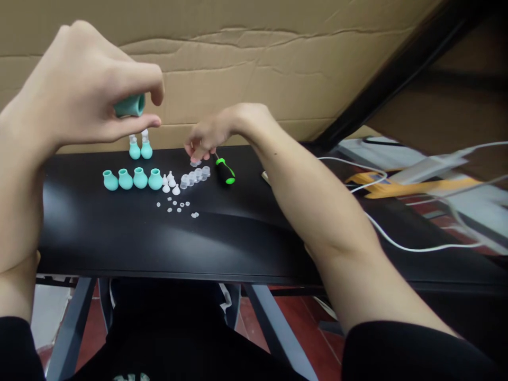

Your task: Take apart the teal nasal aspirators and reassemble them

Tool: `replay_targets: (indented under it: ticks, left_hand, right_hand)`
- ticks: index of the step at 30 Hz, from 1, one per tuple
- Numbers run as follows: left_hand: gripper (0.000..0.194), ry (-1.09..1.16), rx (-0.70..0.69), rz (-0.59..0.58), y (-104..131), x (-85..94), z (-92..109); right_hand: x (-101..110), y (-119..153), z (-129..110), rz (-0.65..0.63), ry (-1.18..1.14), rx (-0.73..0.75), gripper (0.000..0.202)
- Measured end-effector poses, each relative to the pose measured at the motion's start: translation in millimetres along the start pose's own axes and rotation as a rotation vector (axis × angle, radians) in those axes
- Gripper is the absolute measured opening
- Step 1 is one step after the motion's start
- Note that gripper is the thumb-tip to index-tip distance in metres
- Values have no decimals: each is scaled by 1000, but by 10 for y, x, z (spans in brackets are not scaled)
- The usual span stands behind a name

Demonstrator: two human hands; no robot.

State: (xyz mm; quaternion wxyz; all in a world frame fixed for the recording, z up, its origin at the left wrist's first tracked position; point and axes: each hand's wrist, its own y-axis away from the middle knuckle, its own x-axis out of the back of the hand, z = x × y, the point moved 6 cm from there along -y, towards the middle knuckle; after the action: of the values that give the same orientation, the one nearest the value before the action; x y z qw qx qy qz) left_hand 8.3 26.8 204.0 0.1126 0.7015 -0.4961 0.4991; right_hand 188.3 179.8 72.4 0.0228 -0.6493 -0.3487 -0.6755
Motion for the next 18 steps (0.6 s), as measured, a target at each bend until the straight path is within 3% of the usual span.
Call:
replay_targets:
  ticks: [5, 11, 16, 18]
  left_hand:
    - [61, -41, 60, -12, 41, 3, 48]
    - [74, -61, 80, -67, 59, -16, 15]
    - [52, -24, 144, -279, 3, -143, -90]
    - [59, 28, 175, -377, 13, -237, -211]
  right_hand:
    - [-93, -108, 47, -58, -57, -76, 22]
    - [-191, -240, 28, -88, -65, -116, 39]
    - [-251, -273, -2, -118, 24, -83, 45]
    - [-259, -279, 8, -125, 27, -73, 55]
